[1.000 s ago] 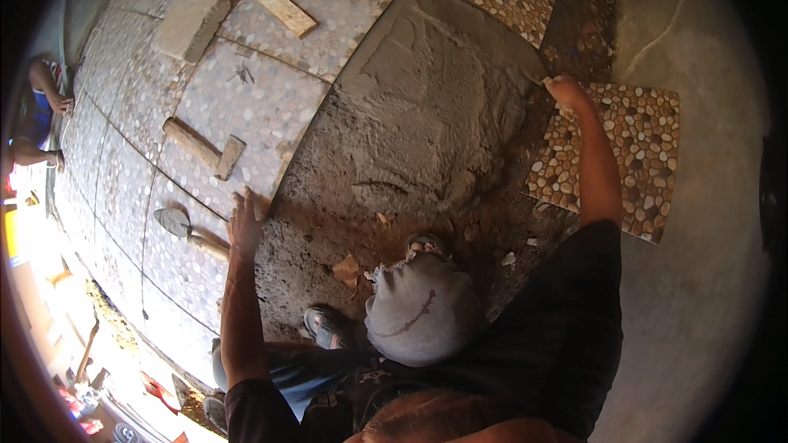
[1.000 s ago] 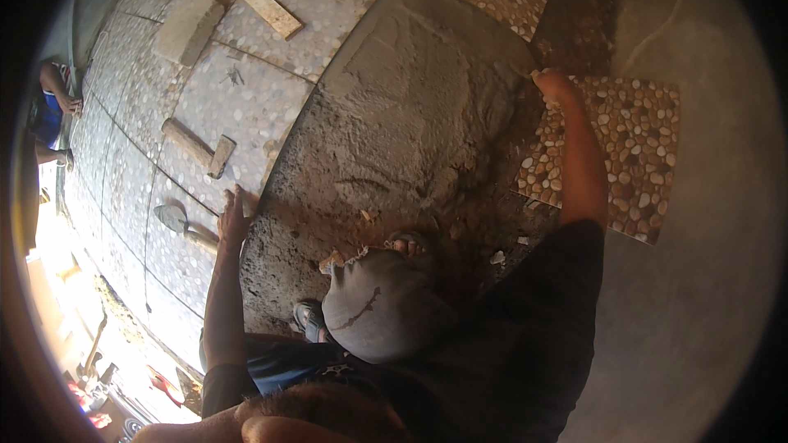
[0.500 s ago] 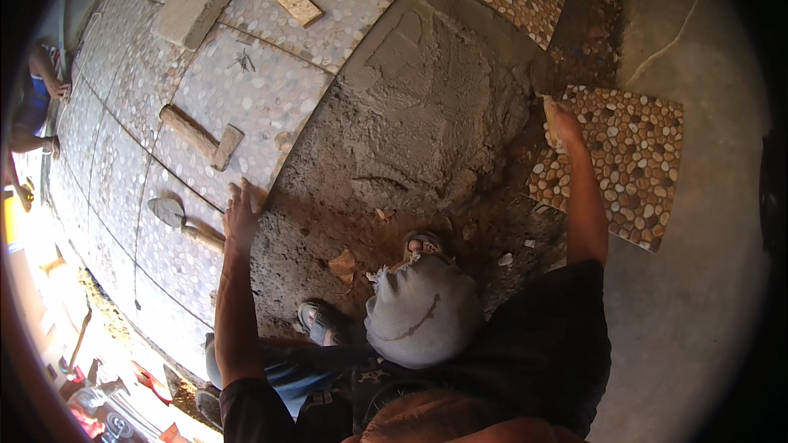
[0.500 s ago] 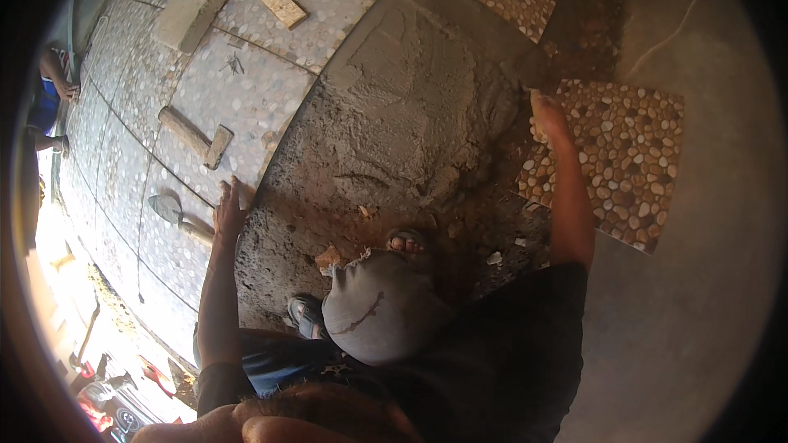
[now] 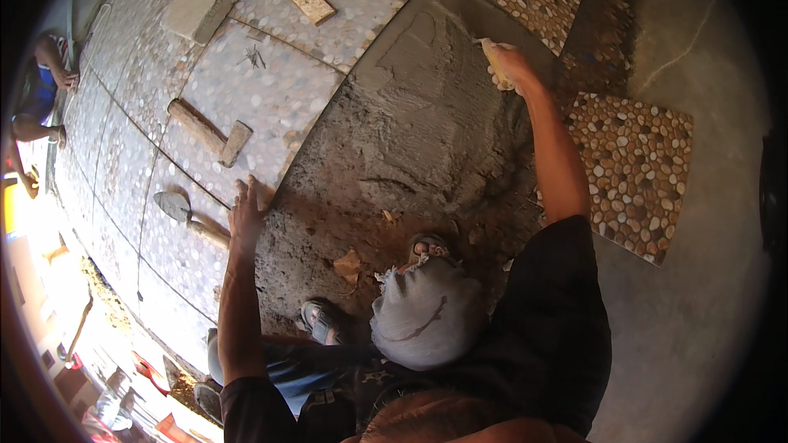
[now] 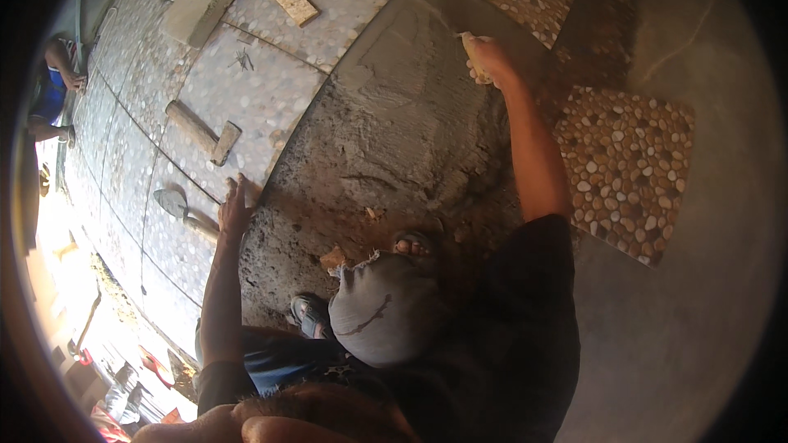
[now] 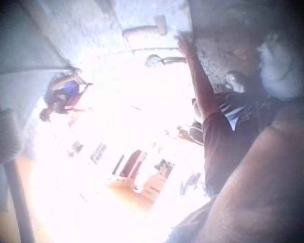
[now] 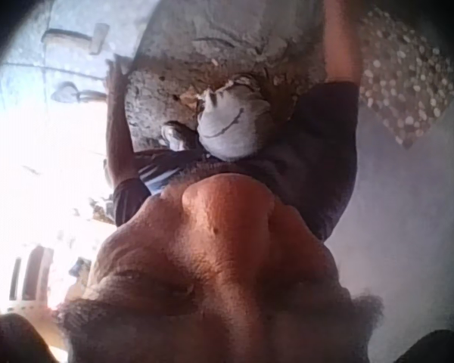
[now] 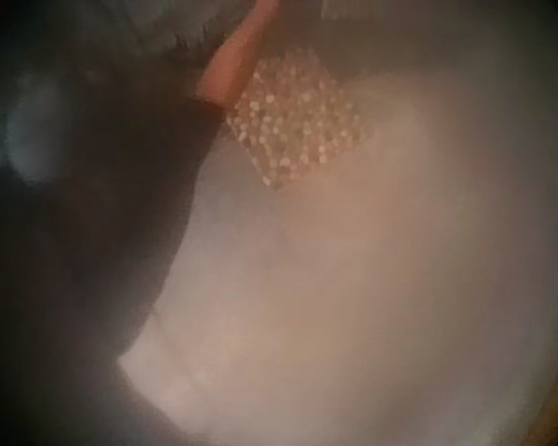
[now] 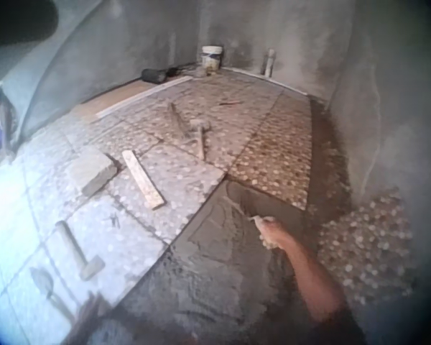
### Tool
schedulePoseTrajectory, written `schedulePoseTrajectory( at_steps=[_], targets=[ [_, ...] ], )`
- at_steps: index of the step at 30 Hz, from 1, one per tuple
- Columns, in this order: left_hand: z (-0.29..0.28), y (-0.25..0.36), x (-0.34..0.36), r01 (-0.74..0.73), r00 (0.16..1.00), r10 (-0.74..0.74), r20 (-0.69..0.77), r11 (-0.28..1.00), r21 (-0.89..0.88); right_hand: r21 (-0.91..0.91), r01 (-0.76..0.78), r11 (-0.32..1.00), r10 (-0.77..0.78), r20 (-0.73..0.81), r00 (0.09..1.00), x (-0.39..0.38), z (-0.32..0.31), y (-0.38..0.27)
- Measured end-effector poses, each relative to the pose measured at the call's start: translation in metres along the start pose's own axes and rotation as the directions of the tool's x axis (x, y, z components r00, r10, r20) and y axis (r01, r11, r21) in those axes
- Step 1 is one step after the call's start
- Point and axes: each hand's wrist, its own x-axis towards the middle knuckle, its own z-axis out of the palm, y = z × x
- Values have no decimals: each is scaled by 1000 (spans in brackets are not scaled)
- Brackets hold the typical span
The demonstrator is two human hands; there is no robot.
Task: The person applies mortar to the floor using a trowel and then places a tile onto the surface. They use a small wooden block and a hammer to tap the tile into place, ensuring it is level with the adjacent tiles.
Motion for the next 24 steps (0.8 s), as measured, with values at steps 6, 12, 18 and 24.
schedulePoseTrajectory(
  at_steps=[6,12,18,24],
  targets=[
    [3,1,2,6,1000,-6,-30,1000,16,301,8,954,60,-216,974,-37,13,40],
    [6,-2,1,16,1000,-16,-8,1000,20,466,-2,885,90,-167,982,-31,73,44],
    [1,3,3,-2,1000,2,-7,1000,0,688,17,726,30,-57,998,42,119,-27],
    [13,-2,4,0,1000,0,-20,1000,12,538,21,843,-80,86,993,64,72,-32]
  ],
)
